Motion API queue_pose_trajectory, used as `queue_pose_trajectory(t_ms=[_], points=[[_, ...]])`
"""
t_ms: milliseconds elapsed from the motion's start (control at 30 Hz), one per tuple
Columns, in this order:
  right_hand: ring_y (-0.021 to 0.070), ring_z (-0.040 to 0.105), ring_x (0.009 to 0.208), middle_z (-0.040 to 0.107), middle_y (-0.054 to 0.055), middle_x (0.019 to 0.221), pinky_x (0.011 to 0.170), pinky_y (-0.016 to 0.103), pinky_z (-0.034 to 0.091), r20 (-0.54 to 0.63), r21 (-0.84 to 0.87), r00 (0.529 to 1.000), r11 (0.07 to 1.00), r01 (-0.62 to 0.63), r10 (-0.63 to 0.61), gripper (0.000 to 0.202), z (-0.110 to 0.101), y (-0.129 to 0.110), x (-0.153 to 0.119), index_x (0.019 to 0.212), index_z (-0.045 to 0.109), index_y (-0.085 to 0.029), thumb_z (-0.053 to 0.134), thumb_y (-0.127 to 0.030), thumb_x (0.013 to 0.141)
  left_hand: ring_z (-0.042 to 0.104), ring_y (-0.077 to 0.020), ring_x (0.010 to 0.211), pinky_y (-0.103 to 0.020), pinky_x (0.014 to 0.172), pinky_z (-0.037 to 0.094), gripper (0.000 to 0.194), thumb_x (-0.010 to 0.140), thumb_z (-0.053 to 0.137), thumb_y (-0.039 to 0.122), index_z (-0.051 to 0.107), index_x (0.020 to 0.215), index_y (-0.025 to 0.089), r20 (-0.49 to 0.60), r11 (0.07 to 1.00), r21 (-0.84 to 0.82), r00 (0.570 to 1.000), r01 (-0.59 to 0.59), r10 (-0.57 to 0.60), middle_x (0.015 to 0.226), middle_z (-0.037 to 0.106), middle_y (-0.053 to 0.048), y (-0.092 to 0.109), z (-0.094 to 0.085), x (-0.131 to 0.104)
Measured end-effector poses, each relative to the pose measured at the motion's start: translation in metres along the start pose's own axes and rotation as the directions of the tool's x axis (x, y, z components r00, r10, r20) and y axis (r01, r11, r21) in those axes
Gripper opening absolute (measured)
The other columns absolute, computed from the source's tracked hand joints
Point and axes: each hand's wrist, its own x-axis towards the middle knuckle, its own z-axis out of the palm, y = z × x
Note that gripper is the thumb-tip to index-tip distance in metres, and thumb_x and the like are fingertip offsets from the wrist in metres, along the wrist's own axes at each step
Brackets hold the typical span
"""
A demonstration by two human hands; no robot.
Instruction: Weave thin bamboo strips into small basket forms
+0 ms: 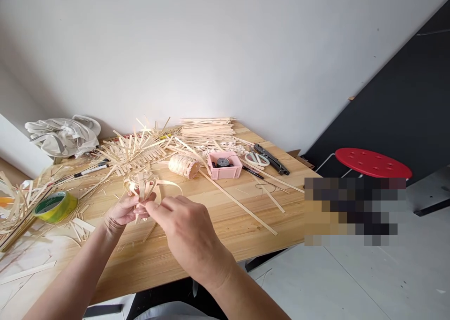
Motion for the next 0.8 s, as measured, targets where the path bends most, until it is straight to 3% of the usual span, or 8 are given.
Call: queue_pose_trajectory(t_ms=[100,300,567,800], points=[[0.0148,0.058,0.063,0.065,0.003,0.071,0.054,0.023,0.041,-0.008,-0.014,0.994,0.994,-0.113,0.113,0.035,0.008,0.005,-0.002,0.1,0.064,-0.019,0.042,0.0,0.08,0.023,-0.0024,0.044,-0.016,0.045,0.028,0.027,0.071,0.066,0.037,0.048,0.072,0.016,-0.022,0.999,-0.012,0.999,0.032,-0.032,0.054,0.031,0.007,0.001,0.001,0.002],[0.0129,0.06,0.064,0.067,0.0,0.075,0.059,0.022,0.044,0.056,0.113,0.954,0.948,-0.299,0.294,0.04,0.01,0.021,0.005,0.098,0.065,-0.025,0.041,-0.001,0.077,0.027,-0.0029,0.044,-0.017,0.044,0.029,0.031,0.071,0.067,0.038,0.044,0.076,0.017,-0.043,0.999,0.037,0.999,0.012,-0.011,0.055,0.035,0.007,0.002,0.007,0.009],[0.0119,0.058,0.064,0.065,-0.001,0.07,0.062,0.023,0.044,0.142,0.287,0.927,0.882,-0.374,0.346,0.035,0.011,0.029,0.015,0.095,0.068,-0.022,0.041,-0.007,0.078,0.03,-0.0028,0.045,-0.018,0.046,0.03,0.032,0.069,0.068,0.038,0.044,0.074,0.017,-0.049,1.0,0.022,0.999,0.018,-0.017,0.057,0.037,0.007,0.001,0.015,0.013],[0.0151,0.062,0.08,0.069,0.002,0.088,0.073,0.027,0.047,0.158,0.334,0.899,0.834,-0.439,0.409,0.031,0.009,0.028,0.026,0.089,0.068,-0.021,0.045,-0.006,0.076,0.031,-0.0032,0.046,-0.019,0.046,0.03,0.031,0.07,0.067,0.038,0.046,0.076,0.016,-0.045,1.0,0.013,0.999,0.013,-0.012,0.059,0.04,0.005,-0.004,0.015,0.015]])
